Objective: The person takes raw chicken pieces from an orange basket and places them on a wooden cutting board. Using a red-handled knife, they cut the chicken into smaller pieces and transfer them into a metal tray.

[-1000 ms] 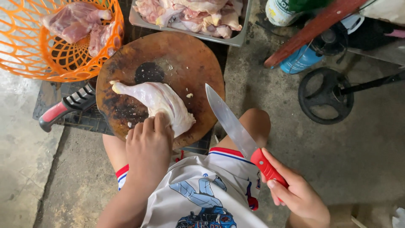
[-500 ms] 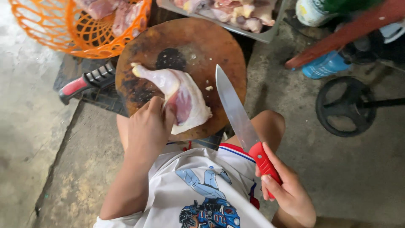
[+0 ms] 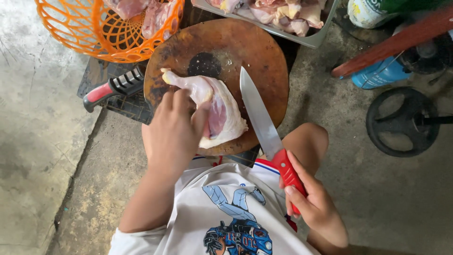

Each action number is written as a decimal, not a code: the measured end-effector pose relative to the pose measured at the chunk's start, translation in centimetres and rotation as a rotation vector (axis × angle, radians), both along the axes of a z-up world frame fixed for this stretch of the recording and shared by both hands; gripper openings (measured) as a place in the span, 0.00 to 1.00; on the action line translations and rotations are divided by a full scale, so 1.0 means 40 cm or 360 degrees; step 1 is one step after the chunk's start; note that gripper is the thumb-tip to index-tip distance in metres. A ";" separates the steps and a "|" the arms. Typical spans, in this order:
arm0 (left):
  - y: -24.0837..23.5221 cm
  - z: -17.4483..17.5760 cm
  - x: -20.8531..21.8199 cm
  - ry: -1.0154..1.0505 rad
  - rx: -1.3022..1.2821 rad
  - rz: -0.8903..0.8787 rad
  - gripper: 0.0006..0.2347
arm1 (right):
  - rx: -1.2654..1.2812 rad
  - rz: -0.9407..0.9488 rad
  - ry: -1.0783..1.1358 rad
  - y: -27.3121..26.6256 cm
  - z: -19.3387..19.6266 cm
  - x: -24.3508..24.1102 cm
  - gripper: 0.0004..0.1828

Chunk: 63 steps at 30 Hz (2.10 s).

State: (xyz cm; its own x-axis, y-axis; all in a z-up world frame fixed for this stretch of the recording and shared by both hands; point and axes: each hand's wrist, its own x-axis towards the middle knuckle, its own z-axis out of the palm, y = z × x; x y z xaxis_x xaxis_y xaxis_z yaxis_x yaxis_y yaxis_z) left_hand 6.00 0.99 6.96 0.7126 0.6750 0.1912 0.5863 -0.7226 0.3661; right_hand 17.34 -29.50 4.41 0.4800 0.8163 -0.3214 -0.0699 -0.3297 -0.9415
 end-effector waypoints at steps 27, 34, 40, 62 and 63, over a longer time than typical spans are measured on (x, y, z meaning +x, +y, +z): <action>0.073 -0.054 0.060 -0.0174 -0.0385 -0.0153 0.08 | 0.0048 0.0185 -0.0155 0.236 0.067 -0.072 0.37; 0.080 -0.083 0.054 -0.0230 -0.0284 -0.0133 0.07 | 0.0335 0.0082 -0.0408 0.273 0.034 -0.080 0.38; 0.077 -0.070 0.059 -0.0262 -0.0323 -0.0151 0.06 | 0.0336 0.0082 -0.0491 0.298 0.037 -0.081 0.37; 0.109 -0.069 0.011 -0.0341 -0.0344 -0.0179 0.06 | -0.0019 0.0482 -0.0615 0.035 0.123 -0.126 0.39; 0.123 -0.061 0.007 -0.0370 -0.0256 -0.0282 0.03 | -0.0243 0.0526 -0.0477 0.011 0.141 -0.108 0.38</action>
